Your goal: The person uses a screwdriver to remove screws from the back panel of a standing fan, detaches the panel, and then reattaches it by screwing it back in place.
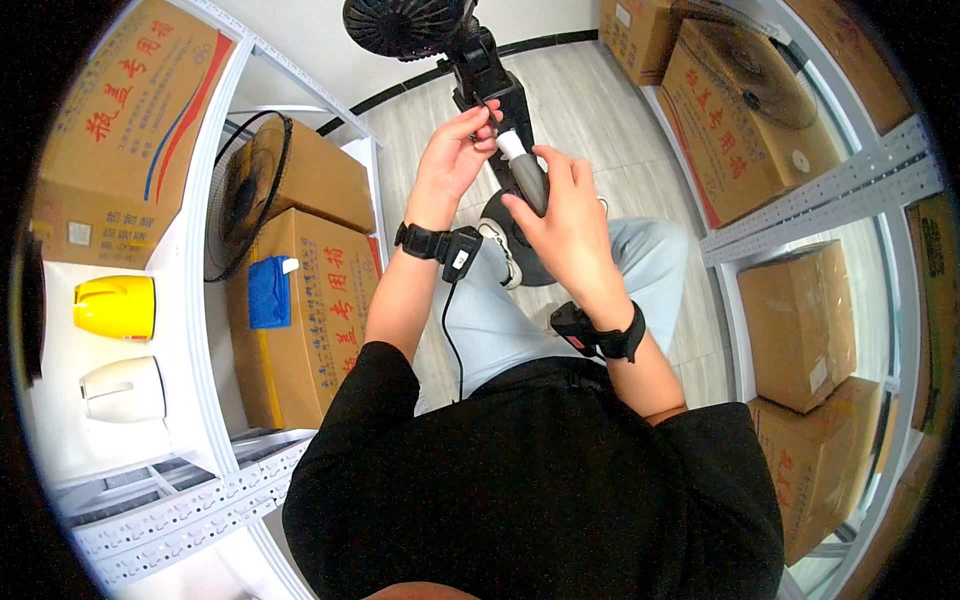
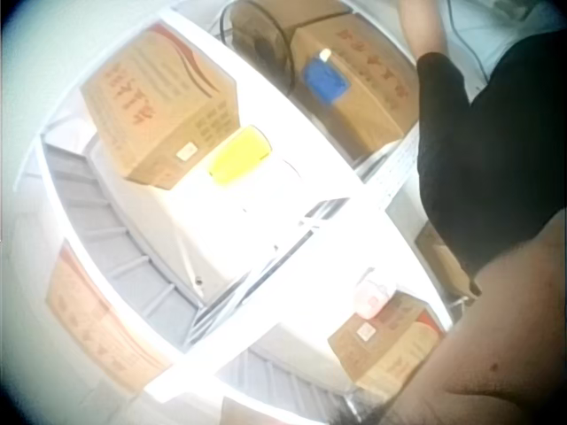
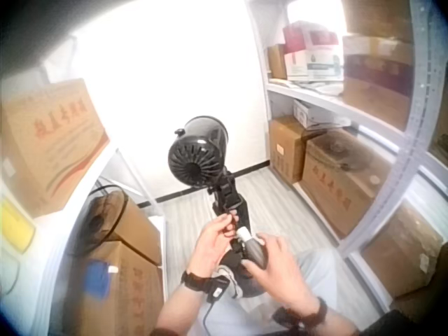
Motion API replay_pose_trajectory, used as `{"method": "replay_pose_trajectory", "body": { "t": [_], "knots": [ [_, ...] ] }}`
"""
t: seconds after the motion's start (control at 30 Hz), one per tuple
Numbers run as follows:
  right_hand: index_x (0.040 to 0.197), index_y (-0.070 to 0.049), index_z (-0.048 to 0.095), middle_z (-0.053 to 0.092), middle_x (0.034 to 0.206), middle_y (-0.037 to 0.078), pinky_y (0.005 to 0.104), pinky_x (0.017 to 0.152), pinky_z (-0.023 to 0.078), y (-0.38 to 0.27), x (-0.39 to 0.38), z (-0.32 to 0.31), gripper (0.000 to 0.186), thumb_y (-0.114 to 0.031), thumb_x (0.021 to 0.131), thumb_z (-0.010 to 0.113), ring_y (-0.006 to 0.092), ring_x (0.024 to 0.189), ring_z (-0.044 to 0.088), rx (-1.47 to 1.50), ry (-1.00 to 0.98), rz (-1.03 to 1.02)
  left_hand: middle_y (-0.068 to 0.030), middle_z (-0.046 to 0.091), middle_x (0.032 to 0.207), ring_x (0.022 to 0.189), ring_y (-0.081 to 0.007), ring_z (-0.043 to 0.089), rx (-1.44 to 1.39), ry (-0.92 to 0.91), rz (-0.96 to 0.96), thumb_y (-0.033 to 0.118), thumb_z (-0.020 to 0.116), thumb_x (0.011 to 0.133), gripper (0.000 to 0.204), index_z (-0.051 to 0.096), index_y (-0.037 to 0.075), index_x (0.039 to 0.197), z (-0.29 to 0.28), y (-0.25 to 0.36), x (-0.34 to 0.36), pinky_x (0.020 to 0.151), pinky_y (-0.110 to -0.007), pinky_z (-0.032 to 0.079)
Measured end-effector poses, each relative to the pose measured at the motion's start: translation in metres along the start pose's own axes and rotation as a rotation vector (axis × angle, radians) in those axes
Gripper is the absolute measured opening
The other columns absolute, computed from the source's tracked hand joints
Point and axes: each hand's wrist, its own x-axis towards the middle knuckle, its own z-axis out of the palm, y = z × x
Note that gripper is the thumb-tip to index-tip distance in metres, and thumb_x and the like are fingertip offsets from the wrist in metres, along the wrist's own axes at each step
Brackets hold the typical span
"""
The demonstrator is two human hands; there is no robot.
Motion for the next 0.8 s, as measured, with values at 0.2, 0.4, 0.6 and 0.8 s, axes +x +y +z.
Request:
{"method": "replay_pose_trajectory", "body": {
  "t": [0.2,0.4,0.6,0.8],
  "knots": [
    [0.124,-0.002,0.053,0.067,0.100,0.018,0.0332,0.056,0.053,0.004,0.010,-0.004,0.047,-0.030,0.089,0.066,0.0174,0.061,0.066,0.759,-0.295,0.725,-0.0045,0.064,0.086,0.066,-0.0060,0.051,0.023,0.038,0.023,0.010,0.066,0.089,0.018,0.064,-0.002,0.101,0.003,0.000,0.001,0.058,-0.019,0.040],
    [0.123,-0.002,0.053,0.067,0.079,0.012,0.0269,0.053,0.051,-0.001,0.003,-0.001,0.044,-0.028,0.089,0.065,0.0145,0.062,0.066,-0.099,0.021,-0.059,-0.0026,0.064,0.084,0.065,-0.0056,0.050,0.057,0.067,0.032,0.013,0.067,0.089,0.015,0.066,0.001,0.097,0.001,0.000,0.002,0.056,-0.019,0.039],
    [0.127,-0.004,0.052,0.065,0.101,0.014,0.0242,0.058,0.051,0.010,0.024,-0.013,0.042,-0.023,0.091,0.064,0.0138,0.065,0.065,1.173,-0.428,0.895,-0.0032,0.064,0.084,0.066,-0.0057,0.051,-0.003,0.037,0.028,0.011,0.069,0.087,0.014,0.066,0.001,0.096,0.001,-0.002,0.005,0.056,-0.019,0.039],
    [0.123,-0.005,0.053,0.061,0.106,0.020,0.0382,0.072,0.052,-0.008,0.006,-0.012,0.049,-0.026,0.082,0.069,0.0280,0.089,0.065,0.181,-0.216,0.228,-0.0032,0.064,0.084,0.067,-0.0064,0.051,0.021,0.074,0.065,0.012,0.069,0.087,0.016,0.066,0.001,0.098,0.001,-0.004,0.004,0.056,-0.019,0.039]
  ]
}}
